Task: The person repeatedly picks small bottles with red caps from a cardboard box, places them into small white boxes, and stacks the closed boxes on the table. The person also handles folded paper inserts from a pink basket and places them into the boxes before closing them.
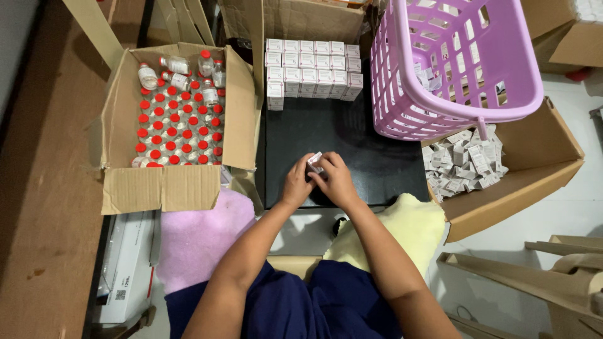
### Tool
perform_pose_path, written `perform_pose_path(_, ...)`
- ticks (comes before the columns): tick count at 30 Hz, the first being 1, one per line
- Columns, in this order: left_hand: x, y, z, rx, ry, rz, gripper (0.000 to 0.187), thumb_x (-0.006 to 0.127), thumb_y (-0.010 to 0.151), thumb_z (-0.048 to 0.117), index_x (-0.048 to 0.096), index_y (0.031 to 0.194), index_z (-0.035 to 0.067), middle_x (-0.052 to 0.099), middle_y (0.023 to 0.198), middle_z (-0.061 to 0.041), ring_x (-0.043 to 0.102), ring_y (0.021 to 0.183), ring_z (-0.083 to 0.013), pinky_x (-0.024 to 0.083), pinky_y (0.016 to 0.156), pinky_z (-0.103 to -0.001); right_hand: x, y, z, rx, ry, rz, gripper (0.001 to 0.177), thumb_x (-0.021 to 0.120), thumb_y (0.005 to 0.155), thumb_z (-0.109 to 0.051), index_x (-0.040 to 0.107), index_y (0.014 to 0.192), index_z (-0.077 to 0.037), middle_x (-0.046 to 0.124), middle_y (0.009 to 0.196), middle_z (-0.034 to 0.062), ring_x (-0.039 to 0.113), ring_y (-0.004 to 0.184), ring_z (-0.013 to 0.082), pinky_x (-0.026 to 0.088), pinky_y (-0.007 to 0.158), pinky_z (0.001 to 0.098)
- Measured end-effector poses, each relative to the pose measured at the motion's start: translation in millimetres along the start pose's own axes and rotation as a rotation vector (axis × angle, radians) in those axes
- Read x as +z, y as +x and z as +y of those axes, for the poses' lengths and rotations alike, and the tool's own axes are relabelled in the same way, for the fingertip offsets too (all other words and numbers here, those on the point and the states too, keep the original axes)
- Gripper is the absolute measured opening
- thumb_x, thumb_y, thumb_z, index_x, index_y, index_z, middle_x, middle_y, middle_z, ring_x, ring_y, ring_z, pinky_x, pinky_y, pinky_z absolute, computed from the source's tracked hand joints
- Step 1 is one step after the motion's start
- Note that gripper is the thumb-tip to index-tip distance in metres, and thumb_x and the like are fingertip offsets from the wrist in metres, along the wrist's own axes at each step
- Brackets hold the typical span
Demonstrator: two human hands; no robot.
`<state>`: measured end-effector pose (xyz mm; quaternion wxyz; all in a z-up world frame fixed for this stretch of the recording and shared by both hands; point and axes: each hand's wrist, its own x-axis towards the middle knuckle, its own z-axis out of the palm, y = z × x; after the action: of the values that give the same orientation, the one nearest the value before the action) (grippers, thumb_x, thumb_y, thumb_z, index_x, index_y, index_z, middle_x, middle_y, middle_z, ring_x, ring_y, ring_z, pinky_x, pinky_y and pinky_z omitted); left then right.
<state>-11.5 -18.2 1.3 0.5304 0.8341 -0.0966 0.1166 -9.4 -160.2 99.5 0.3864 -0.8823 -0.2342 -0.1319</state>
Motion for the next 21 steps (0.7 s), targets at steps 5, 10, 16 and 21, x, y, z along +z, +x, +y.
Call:
perform_pose_path(5,0,-2,4,0.0,-0.069,0.023,0.079,0.08,0.079,0.008,0.041,0.147,0.009,0.064,0.135,-0.015,0.062,0.123,-0.0391,0.052,0.101,-0.045,-9,-1,-9,-0.044,-0.17,-0.079,0.02,0.083,0.082,-0.014,0.071,0.096,-0.005,0.064,0.108,0.0101,0.06,0.095,0.0313,0.053,0.081,0.0417)
perform_pose_path(10,6,-6,-2,0.21,0.093,0.124,0.063,0.078,0.078,0.003,0.051,0.135,0.011,0.051,0.139,-0.017,0.057,0.125,-0.0403,0.054,0.101,-0.046,-11,-1,-9,0.003,-0.181,-0.087,0.024,0.08,0.082,-0.012,0.072,0.104,-0.007,0.061,0.115,0.0112,0.058,0.097,0.0314,0.052,0.082,0.0424)
perform_pose_path(16,7,28,-28,0.232,0.353,0.154,0.056,0.085,0.083,0.021,0.055,0.129,0.008,0.051,0.133,-0.018,0.055,0.121,-0.0421,0.052,0.094,-0.048,-6,0,3,0.04,-0.1,0.056,0.029,0.078,0.084,-0.009,0.071,0.112,-0.008,0.058,0.124,0.0156,0.06,0.106,0.0326,0.052,0.09,0.0426)
perform_pose_path(21,0,80,-47,0.417,0.77,0.323,0.068,0.09,0.07,0.043,0.057,0.118,0.007,0.049,0.126,-0.015,0.045,0.128,-0.0383,0.038,0.117,-0.063,-6,3,17,0.081,-0.099,0.048,0.029,0.078,0.083,-0.007,0.072,0.112,-0.008,0.06,0.122,0.0149,0.061,0.108,0.0334,0.053,0.091,0.0425)
